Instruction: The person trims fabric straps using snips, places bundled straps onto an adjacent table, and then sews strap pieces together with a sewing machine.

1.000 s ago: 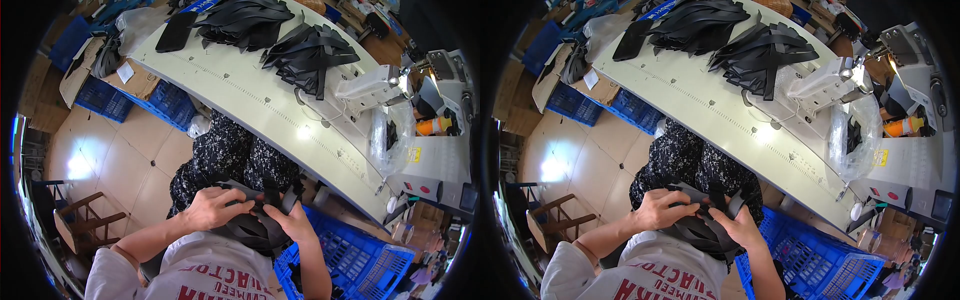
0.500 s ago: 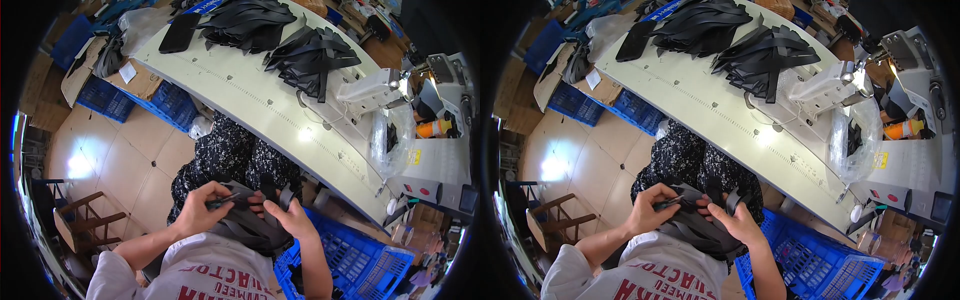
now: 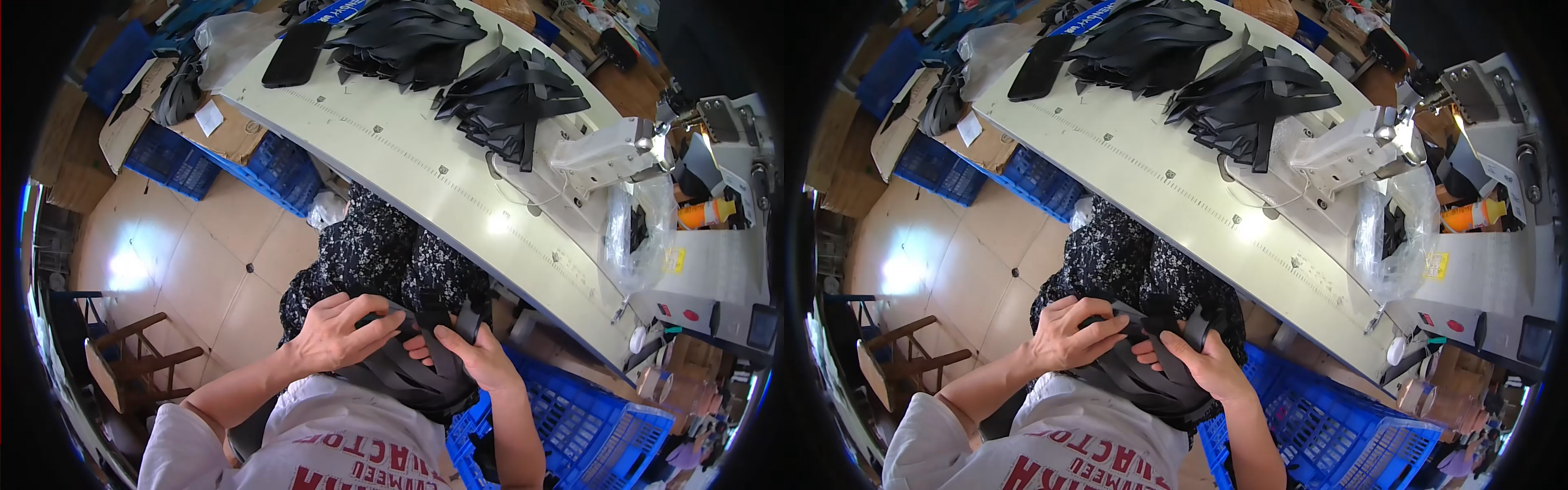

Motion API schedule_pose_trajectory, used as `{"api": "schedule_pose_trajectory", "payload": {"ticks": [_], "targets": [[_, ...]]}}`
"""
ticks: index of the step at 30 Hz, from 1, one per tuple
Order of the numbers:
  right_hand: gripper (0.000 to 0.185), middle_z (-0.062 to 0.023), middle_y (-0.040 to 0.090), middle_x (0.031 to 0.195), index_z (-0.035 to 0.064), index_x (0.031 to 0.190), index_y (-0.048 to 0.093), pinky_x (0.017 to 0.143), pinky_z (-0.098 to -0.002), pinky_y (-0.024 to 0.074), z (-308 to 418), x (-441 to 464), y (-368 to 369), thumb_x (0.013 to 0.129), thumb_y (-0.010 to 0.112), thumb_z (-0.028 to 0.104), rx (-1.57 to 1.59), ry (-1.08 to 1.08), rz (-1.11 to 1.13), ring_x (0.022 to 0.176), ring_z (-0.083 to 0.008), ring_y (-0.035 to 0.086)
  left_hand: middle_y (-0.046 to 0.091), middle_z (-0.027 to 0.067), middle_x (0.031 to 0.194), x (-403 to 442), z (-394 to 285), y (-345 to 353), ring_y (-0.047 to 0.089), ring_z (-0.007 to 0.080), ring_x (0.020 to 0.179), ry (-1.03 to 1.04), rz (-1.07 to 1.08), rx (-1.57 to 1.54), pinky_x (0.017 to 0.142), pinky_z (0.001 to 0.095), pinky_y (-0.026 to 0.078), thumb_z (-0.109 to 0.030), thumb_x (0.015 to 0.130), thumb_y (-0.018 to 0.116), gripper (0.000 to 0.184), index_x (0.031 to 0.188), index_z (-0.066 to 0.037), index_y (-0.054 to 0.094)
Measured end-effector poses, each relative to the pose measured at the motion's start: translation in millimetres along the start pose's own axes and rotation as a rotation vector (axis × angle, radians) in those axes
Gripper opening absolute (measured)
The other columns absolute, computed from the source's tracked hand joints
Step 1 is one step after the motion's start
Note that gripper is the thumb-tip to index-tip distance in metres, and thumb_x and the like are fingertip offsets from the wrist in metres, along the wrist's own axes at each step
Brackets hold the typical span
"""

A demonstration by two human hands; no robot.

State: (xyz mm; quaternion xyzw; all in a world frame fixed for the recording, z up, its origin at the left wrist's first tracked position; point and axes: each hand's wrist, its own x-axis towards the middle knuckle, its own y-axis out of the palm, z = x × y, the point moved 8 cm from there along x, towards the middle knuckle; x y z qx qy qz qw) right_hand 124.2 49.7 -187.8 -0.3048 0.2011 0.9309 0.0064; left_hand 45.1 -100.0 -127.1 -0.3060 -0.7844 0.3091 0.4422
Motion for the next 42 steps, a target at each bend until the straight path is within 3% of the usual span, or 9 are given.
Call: {"api": "schedule_pose_trajectory", "payload": {"ticks": [13, 22, 25, 27, 29, 32, 35, 36, 42], "targets": [[0.031, -0.0182, 0.072, 0.101, -0.0077, 0.116, 0.061, 0.075, -0.0300, 0.0576, -1.1, 1.8, 6.2, 0.102, 0.052, 0.018, -0.023, 0.008, 0.035, 0.090, -0.0219, 0.072, 0.060, 0.0007, 0.091, -0.9, 14.0, -5.8, 0.060, 0.0126, 0.061, -0.132, -0.105, -0.195, 0.050, 0.0248, 0.046, -0.013, 0.071, 0.083, 0.030, 0.098, -0.012, 0.069], [0.030, -0.0175, 0.073, 0.098, -0.0081, 0.115, 0.061, 0.075, -0.0301, 0.0580, -1.5, 0.8, 10.6, 0.102, 0.053, 0.018, -0.017, 0.008, 0.080, 0.088, -0.0206, 0.072, 0.060, 0.0014, 0.092, 4.7, -6.5, -0.9, 0.060, 0.0131, 0.061, 0.047, 0.022, -0.076, 0.051, 0.0259, 0.048, -0.013, 0.070, 0.084, 0.036, 0.103, -0.011, 0.070], [0.028, -0.0168, 0.073, 0.097, -0.0078, 0.112, 0.062, 0.074, -0.0298, 0.0580, 0.6, -0.8, 11.9, 0.102, 0.053, 0.017, -0.013, 0.009, 0.062, 0.087, -0.0197, 0.072, 0.061, 0.0040, 0.094, 2.3, 0.4, 1.2, 0.060, 0.0159, 0.061, -0.074, 0.027, -0.209, 0.054, 0.0264, 0.049, -0.008, 0.072, 0.083, 0.034, 0.102, -0.008, 0.069], [0.027, -0.0162, 0.073, 0.097, -0.0077, 0.111, 0.063, 0.074, -0.0297, 0.0579, -0.5, 0.7, 12.1, 0.101, 0.054, 0.016, -0.016, 0.012, 0.048, 0.086, -0.0193, 0.071, 0.062, 0.0069, 0.093, 4.7, 13.4, -0.6, 0.063, 0.0190, 0.064, -0.353, -0.026, -0.423, 0.058, 0.0267, 0.051, -0.003, 0.074, 0.081, 0.031, 0.102, -0.005, 0.068], [0.025, -0.0140, 0.073, 0.095, -0.0076, 0.109, 0.064, 0.074, -0.0287, 0.0574, -3.2, 3.6, 12.0, 0.100, 0.055, 0.014, -0.014, -0.008, 0.050, 0.085, -0.0180, 0.071, 0.065, 0.0083, 0.093, 9.8, 10.1, 1.5, 0.065, 0.0164, 0.070, -0.401, -0.037, -0.496, 0.063, 0.0256, 0.051, 0.001, 0.079, 0.077, 0.028, 0.104, -0.001, 0.064], [0.026, -0.0128, 0.073, 0.098, -0.0085, 0.111, 0.064, 0.080, -0.0286, 0.0563, -7.1, 9.0, 10.4, 0.101, 0.055, 0.014, -0.134, -0.074, 0.054, 0.091, -0.0184, 0.071, 0.069, 0.0060, 0.087, -16.3, 21.9, 33.8, 0.061, 0.0065, 0.071, -0.881, 0.055, -0.912, 0.065, 0.0218, 0.049, 0.002, 0.085, 0.073, 0.023, 0.102, 0.001, 0.057], [0.029, -0.0138, 0.071, 0.105, -0.0091, 0.117, 0.062, 0.086, -0.0297, 0.0545, 5.6, 8.5, 1.3, 0.101, 0.056, 0.015, -0.300, -0.225, -0.046, 0.100, -0.0201, 0.069, 0.067, 0.0045, 0.084, -32.3, 32.2, 21.7, 0.060, 0.0046, 0.068, -0.933, 0.056, -0.779, 0.062, 0.0203, 0.046, 0.001, 0.084, 0.072, 0.020, 0.098, 0.000, 0.058], [0.033, -0.0163, 0.069, 0.112, -0.0091, 0.122, 0.059, 0.090, -0.0322, 0.0535, 1.7, 6.8, 2.5, 0.102, 0.054, 0.017, -0.053, -0.079, -0.046, 0.106, -0.0221, 0.067, 0.066, 0.0044, 0.081, -36.0, 36.5, 14.5, 0.058, 0.0026, 0.067, -0.946, 0.093, -0.688, 0.060, 0.0203, 0.044, 0.001, 0.083, 0.072, 0.019, 0.096, 0.000, 0.059], [0.037, -0.0194, 0.069, 0.112, -0.0099, 0.124, 0.057, 0.088, -0.0320, 0.0551, -0.4, 7.5, 1.2, 0.104, 0.050, 0.020, -0.034, -0.047, -0.012, 0.102, -0.0228, 0.069, 0.060, 0.0054, 0.098, -14.9, 21.5, -7.9, 0.062, 0.0206, 0.072, -0.507, 0.006, -0.240, 0.058, 0.0287, 0.051, -0.011, 0.073, 0.083, 0.034, 0.102, -0.009, 0.066]]}}
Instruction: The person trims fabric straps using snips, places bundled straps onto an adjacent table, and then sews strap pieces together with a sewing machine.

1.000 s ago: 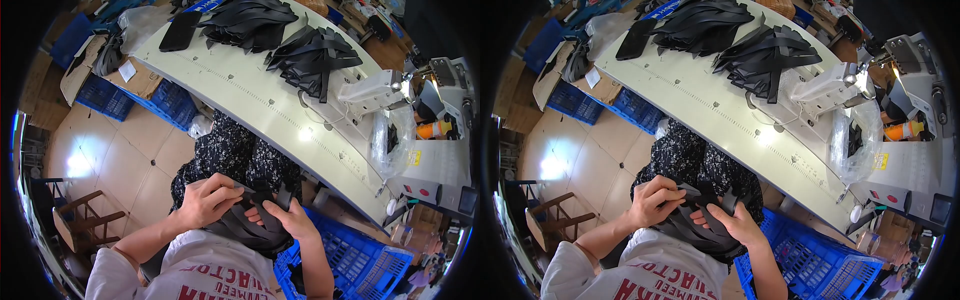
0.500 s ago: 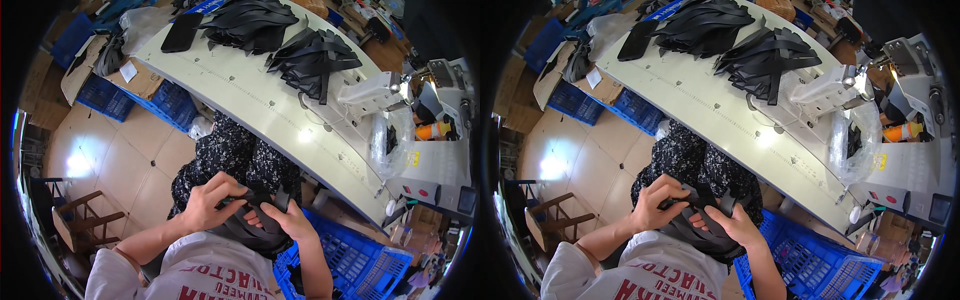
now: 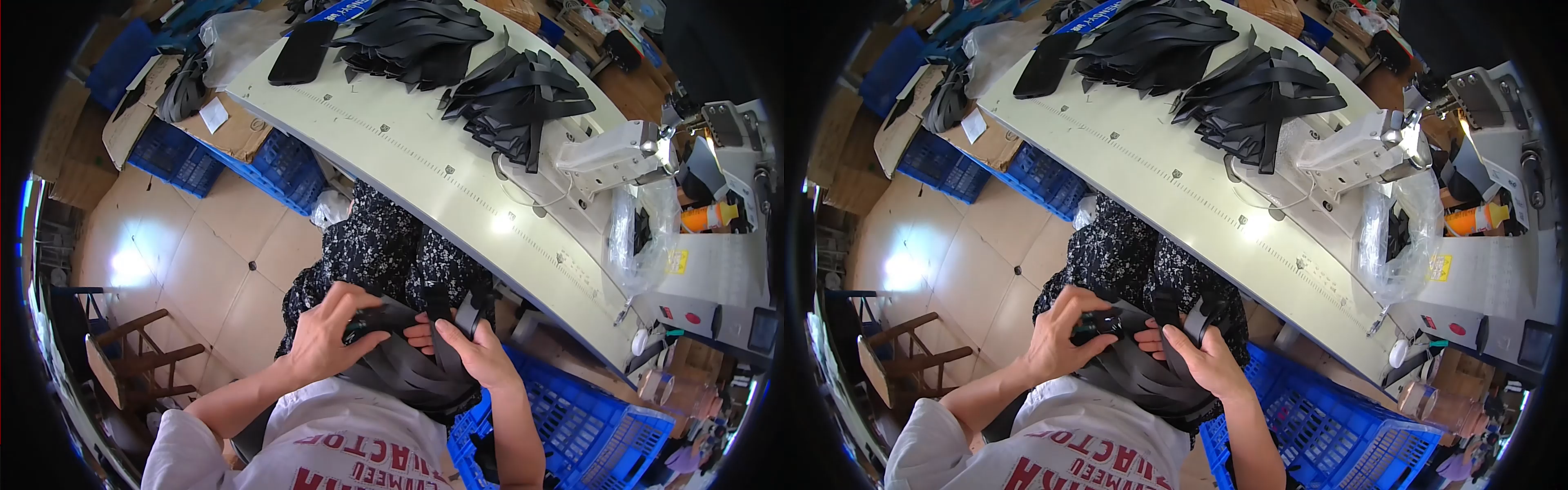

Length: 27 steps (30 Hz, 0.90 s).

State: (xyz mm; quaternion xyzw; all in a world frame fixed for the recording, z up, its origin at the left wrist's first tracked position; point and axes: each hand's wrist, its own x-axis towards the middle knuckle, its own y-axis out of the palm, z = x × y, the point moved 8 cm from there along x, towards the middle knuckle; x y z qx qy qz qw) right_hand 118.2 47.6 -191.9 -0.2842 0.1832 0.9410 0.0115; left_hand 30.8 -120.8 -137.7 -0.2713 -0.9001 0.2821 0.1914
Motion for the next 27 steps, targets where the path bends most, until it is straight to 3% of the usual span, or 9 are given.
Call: {"api": "schedule_pose_trajectory", "payload": {"ticks": [1, 3, 4, 11, 15, 17, 21, 22, 27], "targets": [[0.036, -0.0191, 0.070, 0.111, -0.0099, 0.124, 0.058, 0.086, -0.0314, 0.0554, 1.6, -0.7, 0.3, 0.104, 0.050, 0.020, -0.026, 0.004, -0.004, 0.100, -0.0226, 0.069, 0.060, 0.0054, 0.098, 1.4, 2.4, 1.1, 0.062, 0.0206, 0.072, 0.000, -0.003, -0.002, 0.058, 0.0287, 0.051, -0.011, 0.073, 0.083, 0.034, 0.102, -0.009, 0.066], [0.035, -0.0187, 0.070, 0.110, -0.0096, 0.123, 0.058, 0.085, -0.0310, 0.0556, 3.4, -1.9, 0.3, 0.104, 0.050, 0.019, -0.022, 0.009, -0.003, 0.099, -0.0224, 0.070, 0.059, 0.0025, 0.101, 1.5, -14.5, 9.3, 0.062, 0.0167, 0.069, 0.344, 0.008, 0.127, 0.058, 0.0291, 0.050, -0.020, 0.077, 0.080, 0.034, 0.107, -0.013, 0.066], [0.035, -0.0183, 0.071, 0.108, -0.0094, 0.122, 0.058, 0.084, -0.0306, 0.0558, 2.9, -2.2, 0.7, 0.104, 0.050, 0.019, -0.010, 0.017, -0.002, 0.098, -0.0223, 0.070, 0.059, 0.0011, 0.100, 2.5, -15.8, 13.6, 0.059, 0.0135, 0.065, 0.408, 0.021, 0.159, 0.056, 0.0275, 0.049, -0.019, 0.076, 0.080, 0.037, 0.110, -0.015, 0.066], [0.034, -0.0178, 0.070, 0.111, -0.0077, 0.124, 0.059, 0.082, -0.0294, 0.0552, 6.6, -5.7, 4.1, 0.104, 0.050, 0.019, 0.020, 0.010, 0.086, 0.099, -0.0226, 0.070, 0.059, 0.0014, 0.100, 15.0, -26.7, 31.0, 0.056, 0.0129, 0.060, 0.604, -0.016, 0.158, 0.053, 0.0254, 0.048, -0.017, 0.076, 0.076, 0.035, 0.111, -0.013, 0.068], [0.033, -0.0167, 0.070, 0.111, -0.0073, 0.123, 0.059, 0.083, -0.0285, 0.0545, 7.6, -4.4, 3.8, 0.104, 0.050, 0.018, 0.031, 0.010, 0.083, 0.101, -0.0223, 0.070, 0.063, 0.0020, 0.092, 12.1, -20.5, 33.0, 0.063, 0.0139, 0.066, 0.557, 0.016, 0.165, 0.055, 0.0256, 0.052, -0.012, 0.074, 0.082, 0.034, 0.106, -0.012, 0.071], [0.033, -0.0163, 0.070, 0.110, -0.0074, 0.123, 0.059, 0.083, -0.0285, 0.0543, 6.6, -4.1, 4.0, 0.104, 0.050, 0.018, 0.021, 0.012, 0.081, 0.102, -0.0225, 0.069, 0.063, 0.0038, 0.088, 12.8, -12.5, 24.6, 0.064, 0.0156, 0.064, 0.438, -0.083, -0.027, 0.055, 0.0267, 0.053, -0.007, 0.073, 0.082, 0.031, 0.103, -0.010, 0.071], [0.028, -0.0128, 0.071, 0.104, -0.0043, 0.116, 0.062, 0.079, -0.0266, 0.0530, 1.3, -3.1, -2.0, 0.104, 0.052, 0.018, -0.024, -0.033, 0.045, 0.093, -0.0156, 0.068, 0.063, 0.0073, 0.098, 28.7, -21.1, 22.4, 0.067, 0.0208, 0.077, 0.112, 0.003, -0.193, 0.063, 0.0296, 0.057, -0.009, 0.070, 0.086, 0.037, 0.104, -0.007, 0.070], [0.026, -0.0106, 0.071, 0.100, -0.0031, 0.113, 0.063, 0.077, -0.0259, 0.0525, -0.5, -3.2, -6.3, 0.103, 0.052, 0.018, -0.018, -0.051, 0.014, 0.089, -0.0126, 0.067, 0.062, 0.0079, 0.102, 28.4, -21.0, 28.8, 0.067, 0.0216, 0.083, 0.122, 0.039, -0.218, 0.067, 0.0304, 0.057, -0.011, 0.069, 0.087, 0.041, 0.105, -0.007, 0.069], [0.021, -0.0047, 0.070, 0.094, -0.0015, 0.107, 0.064, 0.073, -0.0242, 0.0509, 1.0, -7.4, -16.2, 0.103, 0.054, 0.017, -0.066, -0.092, -0.061, 0.085, -0.0082, 0.064, 0.058, 0.0050, 0.093, 27.3, -25.7, 46.0, 0.066, 0.0259, 0.075, 0.081, 0.066, -0.180, 0.063, 0.0338, 0.056, -0.014, 0.070, 0.084, 0.036, 0.101, -0.010, 0.066]]}}
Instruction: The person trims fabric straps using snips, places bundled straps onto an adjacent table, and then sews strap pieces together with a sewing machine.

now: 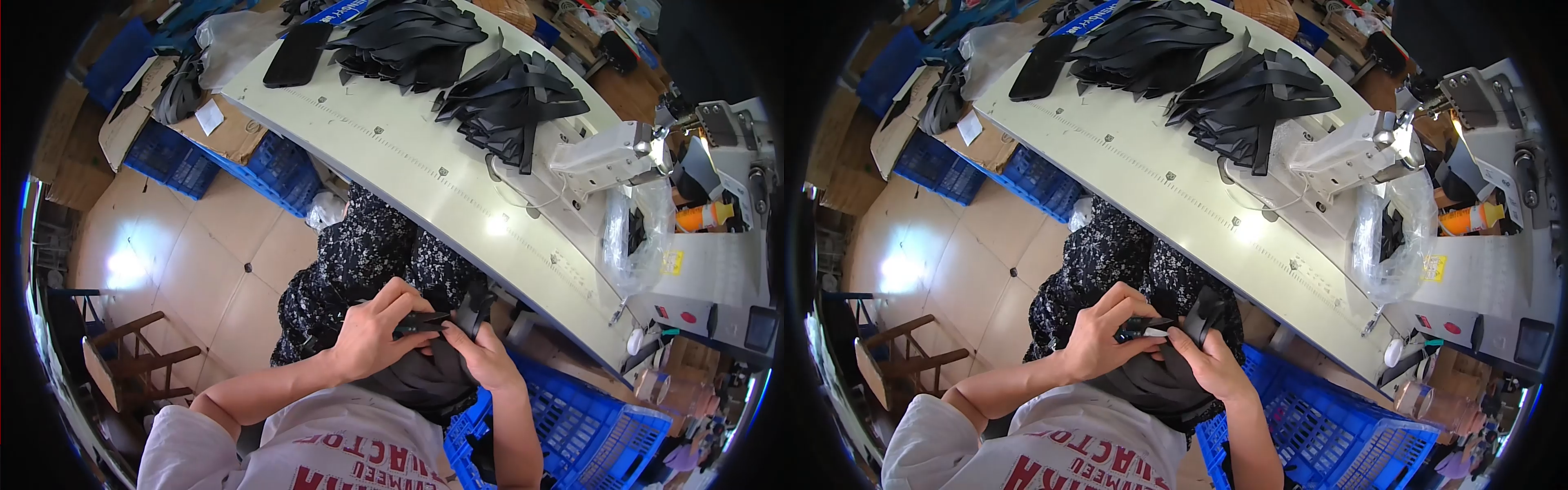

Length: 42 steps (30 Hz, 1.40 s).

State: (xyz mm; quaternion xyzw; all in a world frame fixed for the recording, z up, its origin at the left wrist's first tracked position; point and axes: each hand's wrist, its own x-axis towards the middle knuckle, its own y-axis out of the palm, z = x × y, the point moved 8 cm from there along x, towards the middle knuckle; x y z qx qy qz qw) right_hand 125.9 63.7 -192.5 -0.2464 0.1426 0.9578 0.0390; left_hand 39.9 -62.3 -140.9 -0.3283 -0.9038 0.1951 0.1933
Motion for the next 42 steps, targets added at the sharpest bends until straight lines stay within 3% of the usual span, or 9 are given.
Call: {"api": "schedule_pose_trajectory", "payload": {"ticks": [9, 10, 15, 20, 22, 26, 34, 36, 42], "targets": [[0.033, -0.0177, 0.070, 0.110, -0.0088, 0.122, 0.060, 0.087, -0.0308, 0.0544, 15.0, 3.2, -3.9, 0.103, 0.053, 0.017, 0.047, -0.009, -0.040, 0.100, -0.0206, 0.068, 0.066, 0.0017, 0.082, -37.8, 53.3, -17.3, 0.060, 0.0041, 0.076, -0.609, 0.026, -0.377, 0.066, 0.0213, 0.048, -0.003, 0.084, 0.075, 0.019, 0.091, 0.000, 0.057], [0.035, -0.0196, 0.069, 0.112, -0.0102, 0.125, 0.058, 0.089, -0.0328, 0.0547, 14.0, 4.1, -4.0, 0.103, 0.053, 0.017, 0.033, 0.020, -0.035, 0.103, -0.0235, 0.069, 0.068, 0.0095, 0.080, -41.6, 62.1, -26.3, 0.063, 0.0111, 0.070, -0.585, 0.028, -0.224, 0.065, 0.0270, 0.050, -0.008, 0.081, 0.077, 0.022, 0.093, 0.001, 0.060], [0.034, -0.0195, 0.071, 0.106, -0.0106, 0.122, 0.060, 0.083, -0.0325, 0.0565, 15.3, 10.0, -0.3, 0.102, 0.054, 0.017, -0.015, 0.033, -0.013, 0.097, -0.0231, 0.070, 0.063, 0.0082, 0.086, -27.9, 39.5, -40.1, 0.066, 0.0223, 0.072, -0.285, -0.030, 0.111, 0.063, 0.0314, 0.053, -0.012, 0.076, 0.082, 0.030, 0.096, -0.002, 0.061], [0.031, -0.0187, 0.072, 0.102, -0.0098, 0.119, 0.061, 0.079, -0.0298, 0.0568, 21.8, 6.6, -0.5, 0.101, 0.056, 0.015, -0.039, 0.048, -0.023, 0.091, -0.0215, 0.071, 0.060, 0.0067, 0.092, -7.3, 21.9, -32.8, 0.059, 0.0190, 0.073, -0.118, -0.047, -0.029, 0.061, 0.0291, 0.047, -0.010, 0.072, 0.084, 0.041, 0.107, -0.006, 0.062], [0.030, -0.0186, 0.072, 0.102, -0.0096, 0.119, 0.061, 0.078, -0.0297, 0.0569, 22.9, 5.0, -2.1, 0.101, 0.055, 0.014, -0.021, 0.053, 0.000, 0.091, -0.0215, 0.072, 0.060, 0.0055, 0.094, -4.0, 2.0, -31.1, 0.061, 0.0198, 0.073, 0.274, -0.063, 0.217, 0.059, 0.0298, 0.048, -0.013, 0.070, 0.085, 0.045, 0.109, -0.008, 0.062], [0.028, -0.0184, 0.072, 0.102, -0.0089, 0.118, 0.060, 0.077, -0.0294, 0.0569, 23.5, 4.2, 4.1, 0.101, 0.055, 0.013, 0.004, 0.067, 0.076, 0.091, -0.0215, 0.072, 0.060, 0.0029, 0.095, -0.3, -6.1, -24.0, 0.061, 0.0162, 0.068, 0.522, -0.057, 0.348, 0.057, 0.0276, 0.048, -0.018, 0.070, 0.085, 0.045, 0.110, -0.012, 0.065], [0.027, -0.0177, 0.072, 0.103, -0.0077, 0.118, 0.060, 0.077, -0.0287, 0.0563, 21.3, 6.2, 13.0, 0.101, 0.056, 0.012, 0.004, 0.069, 0.126, 0.093, -0.0211, 0.072, 0.061, 0.0039, 0.094, -2.6, 1.0, -20.2, 0.064, 0.0181, 0.072, 0.424, -0.026, 0.189, 0.056, 0.0278, 0.051, -0.013, 0.070, 0.085, 0.039, 0.106, -0.010, 0.068], [0.027, -0.0177, 0.072, 0.103, -0.0076, 0.118, 0.060, 0.077, -0.0286, 0.0562, 20.1, 7.1, 14.1, 0.101, 0.055, 0.012, 0.001, 0.070, 0.123, 0.093, -0.0209, 0.072, 0.062, 0.0056, 0.094, 2.8, 8.8, -32.1, 0.066, 0.0216, 0.075, 0.146, -0.084, 0.049, 0.061, 0.0308, 0.054, -0.010, 0.070, 0.085, 0.039, 0.105, -0.007, 0.069], [0.026, -0.0154, 0.072, 0.101, -0.0068, 0.118, 0.061, 0.077, -0.0283, 0.0563, 19.5, 7.8, 16.7, 0.101, 0.056, 0.012, -0.051, 0.027, 0.090, 0.093, -0.0206, 0.072, 0.058, 0.0064, 0.090, 10.8, 1.0, -18.3, 0.066, 0.0237, 0.076, 0.038, -0.015, 0.012, 0.063, 0.0325, 0.054, -0.008, 0.073, 0.082, 0.029, 0.099, -0.009, 0.067]]}}
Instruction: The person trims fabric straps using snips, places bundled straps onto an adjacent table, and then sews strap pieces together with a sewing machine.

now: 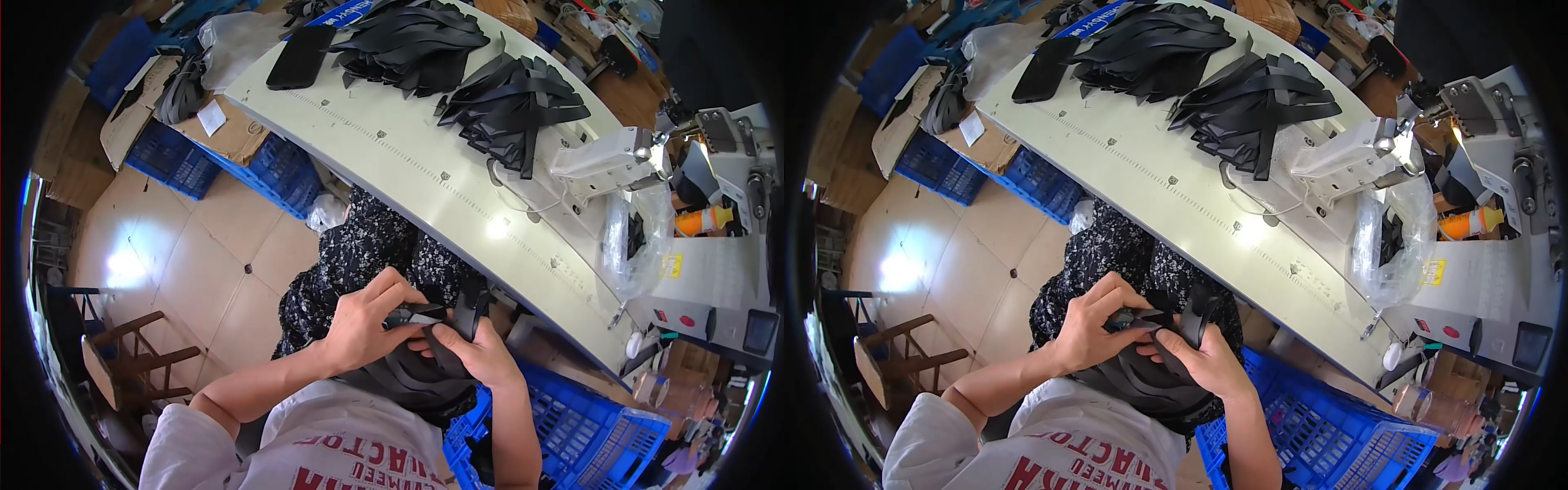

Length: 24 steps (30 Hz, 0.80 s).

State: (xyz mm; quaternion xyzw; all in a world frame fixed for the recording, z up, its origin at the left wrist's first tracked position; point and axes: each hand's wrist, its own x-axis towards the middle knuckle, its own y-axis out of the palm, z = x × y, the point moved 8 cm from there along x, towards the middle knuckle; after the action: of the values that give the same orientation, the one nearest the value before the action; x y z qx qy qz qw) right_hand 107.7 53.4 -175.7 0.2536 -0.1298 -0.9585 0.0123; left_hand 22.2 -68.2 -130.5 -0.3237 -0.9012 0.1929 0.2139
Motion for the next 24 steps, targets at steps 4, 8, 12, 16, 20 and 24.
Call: {"api": "schedule_pose_trajectory", "payload": {"ticks": [4, 8, 12, 16, 20, 24], "targets": [[0.026, -0.0144, 0.072, 0.101, -0.0084, 0.114, 0.062, 0.078, -0.0304, 0.0569, -2.9, -1.9, -17.0, 0.101, 0.055, 0.014, -0.070, -0.046, -0.130, 0.094, -0.0206, 0.071, 0.061, 0.0034, 0.087, -15.2, 15.4, 4.5, 0.062, 0.0085, 0.080, -0.326, 0.087, -0.267, 0.067, 0.0219, 0.047, 0.000, 0.081, 0.075, 0.020, 0.092, -0.001, 0.059], [0.028, -0.0167, 0.072, 0.104, -0.0096, 0.110, 0.065, 0.080, -0.0318, 0.0568, 3.9, -2.3, -18.5, 0.101, 0.056, 0.015, 0.060, -0.047, -0.176, 0.095, -0.0204, 0.070, 0.065, 0.0063, 0.082, -47.5, 51.3, -4.2, 0.063, 0.0098, 0.078, -0.633, 0.022, -0.468, 0.068, 0.0254, 0.050, -0.006, 0.086, 0.072, 0.020, 0.095, 0.002, 0.056], [0.027, -0.0180, 0.073, 0.101, -0.0093, 0.111, 0.064, 0.079, -0.0300, 0.0561, 2.6, 2.2, -18.6, 0.101, 0.055, 0.014, -0.013, 0.000, -0.133, 0.092, -0.0210, 0.071, 0.062, 0.0069, 0.092, -35.2, 39.3, -24.7, 0.065, 0.0185, 0.075, -0.408, -0.014, 0.058, 0.064, 0.0289, 0.052, -0.011, 0.080, 0.079, 0.029, 0.100, -0.004, 0.060], [0.025, -0.0179, 0.073, 0.100, -0.0087, 0.110, 0.063, 0.078, -0.0299, 0.0562, 4.4, 3.9, -11.7, 0.101, 0.055, 0.013, -0.029, -0.007, -0.052, 0.091, -0.0210, 0.072, 0.057, 0.0064, 0.100, -19.0, 0.8, -26.3, 0.060, 0.0205, 0.067, 0.157, -0.078, 0.279, 0.059, 0.0302, 0.050, -0.012, 0.068, 0.085, 0.046, 0.109, -0.010, 0.063], [0.023, -0.0171, 0.073, 0.099, -0.0082, 0.108, 0.063, 0.077, -0.0295, 0.0558, 4.7, 2.5, -8.0, 0.100, 0.056, 0.012, -0.012, -0.006, -0.023, 0.090, -0.0204, 0.072, 0.058, 0.0031, 0.097, -10.1, -3.0, -15.2, 0.061, 0.0162, 0.069, 0.357, 0.002, 0.405, 0.056, 0.0283, 0.049, -0.017, 0.071, 0.084, 0.042, 0.109, -0.012, 0.066], [0.023, -0.0155, 0.074, 0.099, -0.0078, 0.108, 0.064, 0.077, -0.0293, 0.0559, 7.6, 1.8, -3.6, 0.100, 0.057, 0.012, -0.015, -0.030, 0.005, 0.088, -0.0194, 0.072, 0.059, 0.0031, 0.097, -8.3, -1.8, -9.0, 0.061, 0.0170, 0.068, 0.359, 0.048, 0.363, 0.055, 0.0296, 0.050, -0.015, 0.073, 0.083, 0.035, 0.104, -0.011, 0.068]]}}
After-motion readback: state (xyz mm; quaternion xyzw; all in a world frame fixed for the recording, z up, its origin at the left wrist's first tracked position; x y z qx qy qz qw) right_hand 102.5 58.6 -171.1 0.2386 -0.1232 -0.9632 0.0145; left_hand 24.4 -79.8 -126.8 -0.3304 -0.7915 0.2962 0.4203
